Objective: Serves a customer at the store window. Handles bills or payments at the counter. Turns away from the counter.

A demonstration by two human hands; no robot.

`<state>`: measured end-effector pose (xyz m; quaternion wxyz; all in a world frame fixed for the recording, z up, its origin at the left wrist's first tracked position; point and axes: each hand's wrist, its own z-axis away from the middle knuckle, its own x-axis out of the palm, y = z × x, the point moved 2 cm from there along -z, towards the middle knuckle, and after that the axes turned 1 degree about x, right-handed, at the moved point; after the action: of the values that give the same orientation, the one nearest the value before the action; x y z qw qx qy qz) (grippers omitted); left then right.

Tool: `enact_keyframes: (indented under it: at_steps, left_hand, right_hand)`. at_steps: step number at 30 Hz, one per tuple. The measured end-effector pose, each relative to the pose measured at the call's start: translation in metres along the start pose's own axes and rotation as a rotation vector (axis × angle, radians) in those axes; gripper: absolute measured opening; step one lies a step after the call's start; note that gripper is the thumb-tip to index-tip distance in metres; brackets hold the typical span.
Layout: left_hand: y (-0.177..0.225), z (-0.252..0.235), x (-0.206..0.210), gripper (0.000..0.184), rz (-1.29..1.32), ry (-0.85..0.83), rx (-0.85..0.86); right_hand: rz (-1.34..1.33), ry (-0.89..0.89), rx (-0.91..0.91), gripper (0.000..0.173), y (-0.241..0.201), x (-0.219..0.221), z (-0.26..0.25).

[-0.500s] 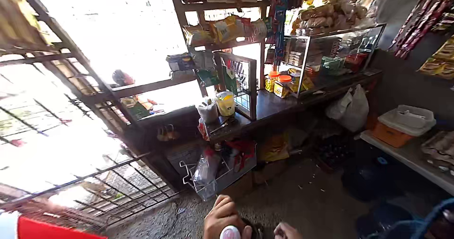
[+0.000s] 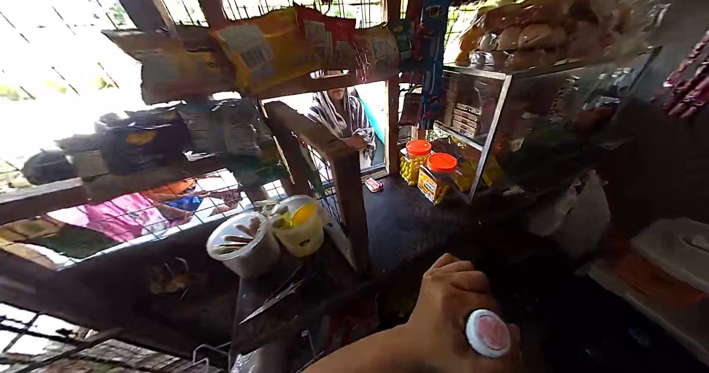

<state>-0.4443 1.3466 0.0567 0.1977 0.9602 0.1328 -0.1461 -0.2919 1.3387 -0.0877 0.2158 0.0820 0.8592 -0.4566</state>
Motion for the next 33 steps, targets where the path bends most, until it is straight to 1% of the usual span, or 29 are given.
enact_keyframes:
  at_steps: [1, 3, 4, 5, 6, 7, 8, 9, 10, 11, 12, 13, 14, 15, 18, 21, 23, 26, 28, 29, 30, 31, 33]
  left_hand:
    - [-0.017, -0.010, 0.008, 0.039, -0.016, -0.007, -0.015]
    - [-0.053, -0.036, 0.020, 0.037, -0.053, -0.031, -0.054]
    - [-0.071, -0.047, 0.025, 0.039, -0.045, -0.054, -0.091]
    - [-0.089, -0.056, 0.026, 0.046, -0.017, -0.083, -0.135]
    - [-0.107, -0.061, 0.024, 0.059, 0.015, -0.110, -0.187]
    - [-0.126, -0.062, 0.019, 0.080, 0.040, -0.121, -0.264]
    - [-0.147, -0.057, 0.015, 0.094, 0.060, -0.091, -0.364]
    - [-0.172, -0.045, 0.009, 0.098, 0.017, -0.006, -0.472]
    - [-0.198, -0.030, 0.004, 0.093, -0.102, 0.095, -0.599]
    - [-0.225, -0.014, -0.002, 0.082, -0.260, 0.175, -0.760]
    - [-0.249, 0.001, -0.008, 0.067, -0.398, 0.212, -0.949]
    - [-0.271, 0.013, -0.013, 0.058, -0.475, 0.228, -1.129]
    - [-0.291, 0.023, -0.017, 0.054, -0.539, 0.239, -1.241]
    - [-0.310, 0.028, -0.020, 0.054, -0.619, 0.226, -1.288]
    - [-0.352, 0.032, -0.031, 0.058, -0.779, 0.135, -1.327]
    - [-0.377, 0.030, -0.040, 0.056, -0.838, 0.040, -1.396]
    - [-0.389, 0.036, -0.044, 0.057, -0.833, -0.047, -1.440]
    - [-0.396, 0.045, -0.049, 0.071, -0.798, -0.225, -1.525]
    - [-0.392, 0.049, -0.051, 0.079, -0.795, -0.269, -1.544]
    - [-0.389, 0.051, -0.051, 0.079, -0.796, -0.262, -1.541]
    - [-0.384, 0.051, -0.051, 0.076, -0.795, -0.240, -1.535]
    - [-0.377, 0.051, -0.051, 0.069, -0.802, -0.216, -1.520]
    - [-0.359, 0.052, -0.050, 0.052, -0.843, -0.207, -1.475]
  right_hand:
    - [0.015, -0.010, -0.019, 0.088, 0.019, -0.004, -0.018]
    - [0.005, -0.094, -0.040, 0.082, 0.063, -0.012, -0.057]
    - [-0.010, -0.120, -0.041, 0.082, 0.080, -0.014, -0.073]
    - [-0.020, -0.114, -0.061, 0.085, 0.091, -0.015, -0.089]
    - [-0.030, -0.115, -0.075, 0.091, 0.103, -0.016, -0.104]
    - [-0.050, -0.121, -0.077, 0.094, 0.108, -0.018, -0.121]
    - [-0.057, -0.148, -0.079, 0.095, 0.106, -0.022, -0.138]
    - [-0.080, -0.177, -0.068, 0.094, 0.096, -0.026, -0.159]
    - [-0.096, -0.208, -0.053, 0.092, 0.092, -0.028, -0.176]
    - [-0.105, -0.224, -0.040, 0.091, 0.092, -0.028, -0.189]
    - [-0.116, -0.230, -0.027, 0.090, 0.095, -0.027, -0.200]
    - [-0.129, -0.239, -0.016, 0.090, 0.098, -0.025, -0.209]
    - [-0.136, -0.242, -0.020, 0.089, 0.102, -0.022, -0.217]
    - [-0.145, -0.243, -0.029, 0.088, 0.105, -0.018, -0.225]
    - [-0.142, -0.274, -0.019, 0.088, 0.111, -0.007, -0.244]
    - [-0.130, -0.290, -0.023, 0.094, 0.116, 0.006, -0.259]
    - [-0.166, -0.296, -0.025, 0.096, 0.121, 0.014, -0.264]
    - [-0.221, -0.344, -0.010, 0.098, 0.126, 0.024, -0.272]
    - [-0.242, -0.379, -0.019, 0.101, 0.130, 0.030, -0.277]
    - [-0.260, -0.387, -0.028, 0.102, 0.133, 0.034, -0.279]
    - [-0.279, -0.387, -0.039, 0.103, 0.136, 0.039, -0.281]
    - [-0.293, -0.381, -0.053, 0.103, 0.138, 0.044, -0.283]
    - [-0.315, -0.372, -0.060, 0.106, 0.137, 0.052, -0.287]
